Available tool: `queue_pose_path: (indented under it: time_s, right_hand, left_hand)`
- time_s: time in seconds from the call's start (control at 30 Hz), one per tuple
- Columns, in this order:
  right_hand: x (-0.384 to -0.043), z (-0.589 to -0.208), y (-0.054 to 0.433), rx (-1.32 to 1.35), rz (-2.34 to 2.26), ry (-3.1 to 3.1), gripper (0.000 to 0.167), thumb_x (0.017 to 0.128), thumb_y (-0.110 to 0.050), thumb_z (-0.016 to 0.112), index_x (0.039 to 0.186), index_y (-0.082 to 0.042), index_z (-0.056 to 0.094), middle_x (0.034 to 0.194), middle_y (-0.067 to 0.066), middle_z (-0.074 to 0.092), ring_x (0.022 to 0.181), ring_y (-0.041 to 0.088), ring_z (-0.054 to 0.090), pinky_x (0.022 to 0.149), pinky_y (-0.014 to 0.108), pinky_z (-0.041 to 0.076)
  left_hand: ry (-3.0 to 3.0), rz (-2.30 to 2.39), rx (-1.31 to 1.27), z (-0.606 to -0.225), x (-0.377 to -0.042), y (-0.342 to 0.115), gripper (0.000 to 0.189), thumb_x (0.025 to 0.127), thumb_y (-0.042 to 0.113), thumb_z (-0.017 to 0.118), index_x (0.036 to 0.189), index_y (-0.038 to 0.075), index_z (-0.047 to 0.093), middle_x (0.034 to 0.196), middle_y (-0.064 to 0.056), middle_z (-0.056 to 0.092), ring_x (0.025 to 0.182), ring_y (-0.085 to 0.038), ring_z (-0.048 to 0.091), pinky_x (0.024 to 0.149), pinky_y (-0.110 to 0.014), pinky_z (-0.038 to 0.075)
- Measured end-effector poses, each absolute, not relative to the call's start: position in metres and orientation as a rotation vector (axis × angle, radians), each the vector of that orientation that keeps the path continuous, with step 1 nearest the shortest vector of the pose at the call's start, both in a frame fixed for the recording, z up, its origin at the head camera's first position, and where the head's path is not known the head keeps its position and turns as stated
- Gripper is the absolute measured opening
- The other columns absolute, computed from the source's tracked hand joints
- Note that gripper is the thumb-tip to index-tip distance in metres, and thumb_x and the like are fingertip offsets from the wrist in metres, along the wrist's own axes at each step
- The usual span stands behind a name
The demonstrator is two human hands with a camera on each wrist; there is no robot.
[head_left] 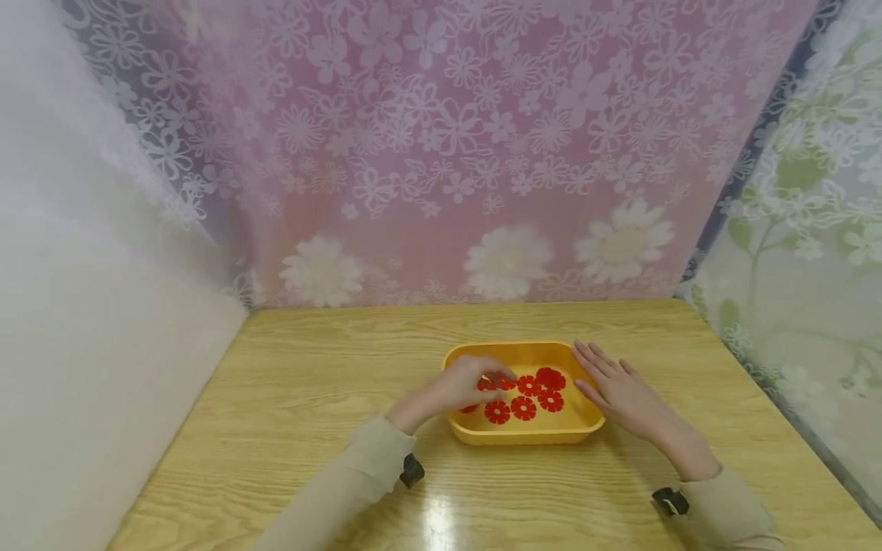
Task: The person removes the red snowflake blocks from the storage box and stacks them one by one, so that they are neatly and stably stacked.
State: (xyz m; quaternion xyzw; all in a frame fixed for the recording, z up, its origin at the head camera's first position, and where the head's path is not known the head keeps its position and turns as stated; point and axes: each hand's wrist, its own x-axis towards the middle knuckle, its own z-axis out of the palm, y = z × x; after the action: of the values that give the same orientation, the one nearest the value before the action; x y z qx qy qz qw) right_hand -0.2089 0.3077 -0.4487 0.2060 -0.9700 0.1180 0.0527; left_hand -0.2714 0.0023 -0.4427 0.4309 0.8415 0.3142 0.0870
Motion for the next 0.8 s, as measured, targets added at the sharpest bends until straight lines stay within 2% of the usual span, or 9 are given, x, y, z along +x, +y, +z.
queue_pose_path:
  time_s: [0.13,0.23,0.47,0.8]
  right_hand:
    - [-0.209,-0.449,0.308,0.623,0.359,-2.954,0.063,0.106,-0.030,0.053,0.157,0.000,0.033,0.163,0.020,0.029,0.149,0.041,0.027,0.113,0.072,0.023]
    - [-0.209,-0.449,0.308,0.620,0.365,-2.959,0.063,0.106,-0.030,0.053,0.157,0.000,0.032,0.163,0.020,0.028,0.149,0.041,0.027,0.113,0.072,0.023]
    - [-0.209,-0.451,0.308,0.625,0.361,-2.953,0.062,0.107,-0.030,0.052,0.157,0.000,0.032,0.163,0.020,0.028,0.149,0.041,0.027,0.113,0.072,0.023]
    - [-0.208,-0.450,0.307,0.614,0.358,-2.953,0.062,0.106,-0.027,0.053,0.157,0.001,0.032,0.163,0.020,0.029,0.149,0.042,0.027,0.114,0.071,0.023]
  left_hand:
    - [2.487,0.828,1.252,-0.450,-0.273,0.010,0.032,0.090,0.015,0.078,0.121,0.011,0.072,0.113,-0.001,0.074,0.088,-0.002,0.066,0.077,-0.013,0.053]
    - [2.491,0.750,1.234,-0.453,-0.273,0.014,0.031,0.087,0.014,0.082,0.116,0.010,0.073,0.107,0.001,0.074,0.084,-0.001,0.065,0.073,-0.010,0.051]
    - [2.516,0.595,1.217,-0.455,-0.272,0.016,0.033,0.081,0.016,0.087,0.110,0.011,0.074,0.099,0.004,0.072,0.086,-0.005,0.063,0.074,-0.012,0.050]
    - [2.532,0.515,1.224,-0.456,-0.274,0.016,0.034,0.078,0.019,0.089,0.107,0.011,0.074,0.094,0.005,0.069,0.081,-0.005,0.060,0.071,-0.012,0.048]
